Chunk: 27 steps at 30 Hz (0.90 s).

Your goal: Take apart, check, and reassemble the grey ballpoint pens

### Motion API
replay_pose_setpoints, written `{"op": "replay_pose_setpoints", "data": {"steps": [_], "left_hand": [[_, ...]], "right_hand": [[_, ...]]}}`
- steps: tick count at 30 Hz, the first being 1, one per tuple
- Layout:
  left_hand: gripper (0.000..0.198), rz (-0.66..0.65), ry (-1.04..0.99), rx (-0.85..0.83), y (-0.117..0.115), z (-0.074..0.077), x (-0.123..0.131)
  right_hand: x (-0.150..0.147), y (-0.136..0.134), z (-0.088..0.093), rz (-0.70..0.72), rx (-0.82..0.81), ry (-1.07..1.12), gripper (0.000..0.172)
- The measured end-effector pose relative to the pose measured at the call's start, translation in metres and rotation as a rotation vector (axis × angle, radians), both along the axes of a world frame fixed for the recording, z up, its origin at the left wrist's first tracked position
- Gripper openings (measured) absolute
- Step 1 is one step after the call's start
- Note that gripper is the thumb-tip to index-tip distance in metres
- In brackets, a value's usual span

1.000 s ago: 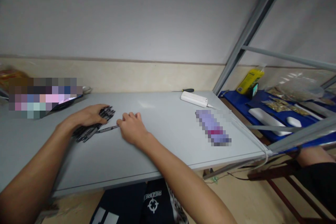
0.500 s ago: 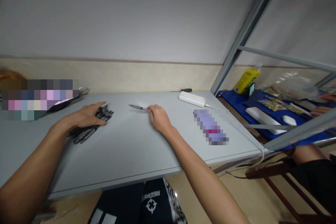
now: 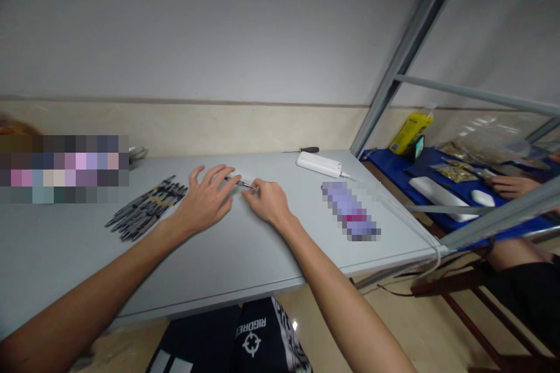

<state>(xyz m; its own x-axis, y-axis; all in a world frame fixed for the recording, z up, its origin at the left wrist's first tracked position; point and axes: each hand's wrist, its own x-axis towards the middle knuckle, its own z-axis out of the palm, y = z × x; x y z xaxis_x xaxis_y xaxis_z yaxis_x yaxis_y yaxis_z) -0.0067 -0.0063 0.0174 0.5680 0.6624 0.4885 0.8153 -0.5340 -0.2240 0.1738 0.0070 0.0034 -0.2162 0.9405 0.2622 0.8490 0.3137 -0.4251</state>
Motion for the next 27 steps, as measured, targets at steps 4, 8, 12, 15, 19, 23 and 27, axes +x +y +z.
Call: {"op": "replay_pose_setpoints", "data": {"steps": [4, 8, 12, 15, 19, 23, 27], "left_hand": [[0.025, -0.008, 0.108, 0.081, 0.000, -0.010, 0.018], [0.015, 0.051, 0.130, 0.054, 0.000, -0.009, 0.024], [0.010, 0.072, 0.125, 0.074, 0.002, -0.006, 0.024], [0.010, -0.015, 0.168, 0.132, 0.007, -0.006, 0.020], [0.013, -0.183, 0.201, 0.203, 0.017, -0.005, 0.020], [0.021, -0.151, 0.155, 0.142, 0.024, -0.003, 0.031], [0.018, 0.023, 0.107, -0.028, 0.022, 0.000, 0.047]], "right_hand": [[-0.003, -0.009, 0.007, -0.029, -0.021, -0.194, 0.028], [-0.016, -0.019, 0.016, -0.077, -0.055, -0.361, 0.031], [-0.025, -0.016, 0.024, -0.127, -0.156, -0.296, 0.030], [-0.019, -0.006, 0.031, -0.057, -0.438, -0.096, 0.020], [-0.006, 0.000, 0.039, 0.164, -0.935, 0.178, 0.029], [-0.007, -0.002, 0.040, 0.030, -0.710, 0.028, 0.019], [-0.013, -0.002, 0.032, -0.158, -0.370, -0.205, 0.035]]}}
